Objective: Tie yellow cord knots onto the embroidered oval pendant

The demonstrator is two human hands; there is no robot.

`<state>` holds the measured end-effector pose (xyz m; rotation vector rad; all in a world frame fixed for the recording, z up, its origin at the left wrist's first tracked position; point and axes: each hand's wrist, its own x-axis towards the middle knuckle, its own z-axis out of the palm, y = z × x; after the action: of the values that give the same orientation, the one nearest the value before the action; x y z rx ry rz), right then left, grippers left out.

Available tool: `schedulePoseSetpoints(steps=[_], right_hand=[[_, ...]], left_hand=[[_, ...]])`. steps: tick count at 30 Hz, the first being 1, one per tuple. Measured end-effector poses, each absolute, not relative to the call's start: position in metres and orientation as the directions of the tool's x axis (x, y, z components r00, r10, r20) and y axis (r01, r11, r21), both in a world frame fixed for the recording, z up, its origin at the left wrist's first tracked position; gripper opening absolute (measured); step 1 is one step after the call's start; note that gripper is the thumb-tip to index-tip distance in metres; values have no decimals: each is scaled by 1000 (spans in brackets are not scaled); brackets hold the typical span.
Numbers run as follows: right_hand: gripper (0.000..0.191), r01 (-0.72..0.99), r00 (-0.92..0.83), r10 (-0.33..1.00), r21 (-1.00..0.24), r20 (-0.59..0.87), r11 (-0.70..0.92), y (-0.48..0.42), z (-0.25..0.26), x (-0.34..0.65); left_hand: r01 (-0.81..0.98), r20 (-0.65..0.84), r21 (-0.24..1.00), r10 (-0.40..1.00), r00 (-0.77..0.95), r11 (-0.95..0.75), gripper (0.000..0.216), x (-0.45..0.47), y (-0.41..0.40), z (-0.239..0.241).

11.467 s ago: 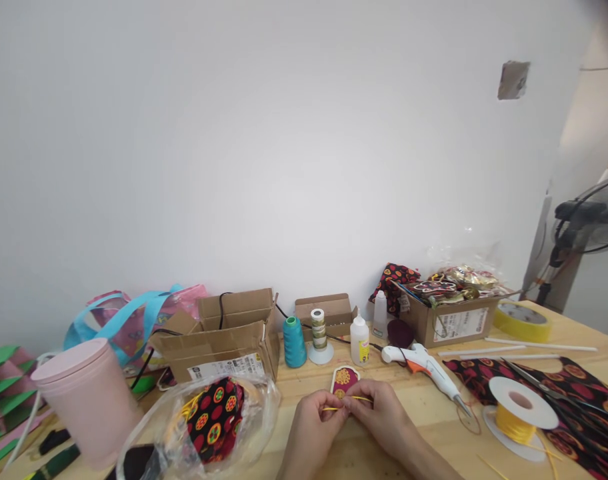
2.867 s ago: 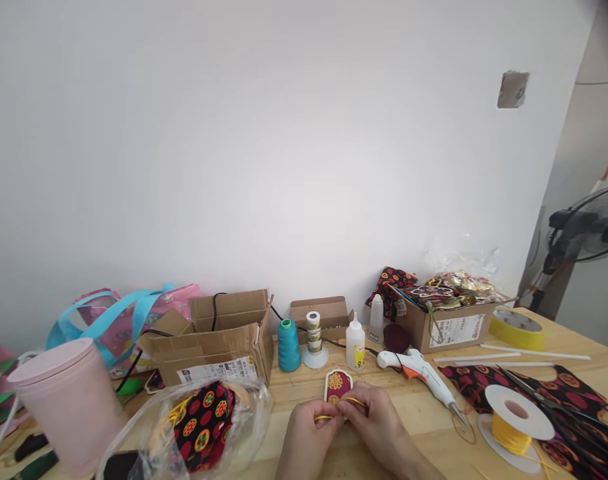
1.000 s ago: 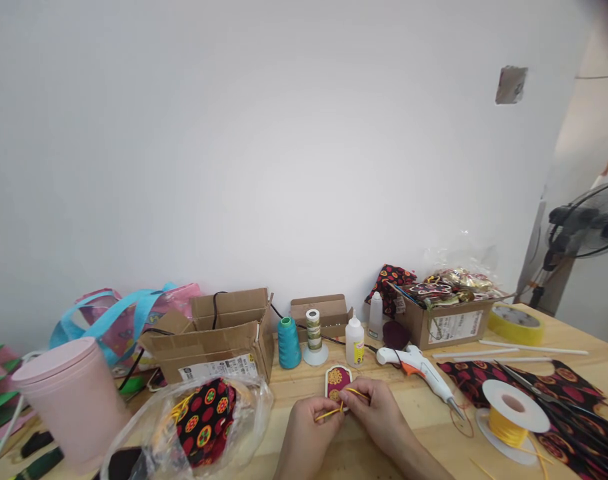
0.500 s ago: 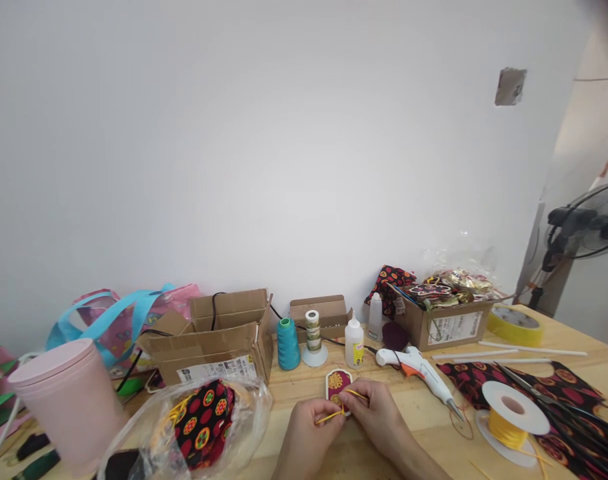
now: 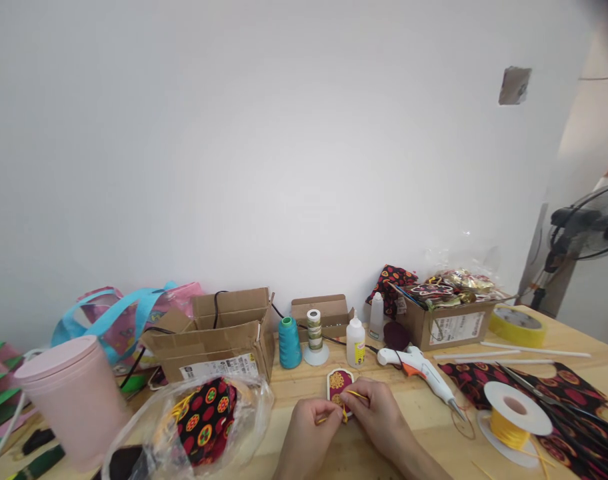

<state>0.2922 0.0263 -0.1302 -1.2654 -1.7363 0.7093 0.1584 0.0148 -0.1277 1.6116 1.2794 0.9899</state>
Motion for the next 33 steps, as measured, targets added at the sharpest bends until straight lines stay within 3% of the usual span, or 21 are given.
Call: schedulePoseSetpoints(steps=[9,33], right_hand=[[23,474,-134,932,-804,337,359,24,-128,292],[25,475,-120,935,-808,335,350,24,-128,295]], left_hand=[[398,71,908,985,159,-129,26,158,16,-127],[300,72,946,984,164,-119,27,158,15,-126]])
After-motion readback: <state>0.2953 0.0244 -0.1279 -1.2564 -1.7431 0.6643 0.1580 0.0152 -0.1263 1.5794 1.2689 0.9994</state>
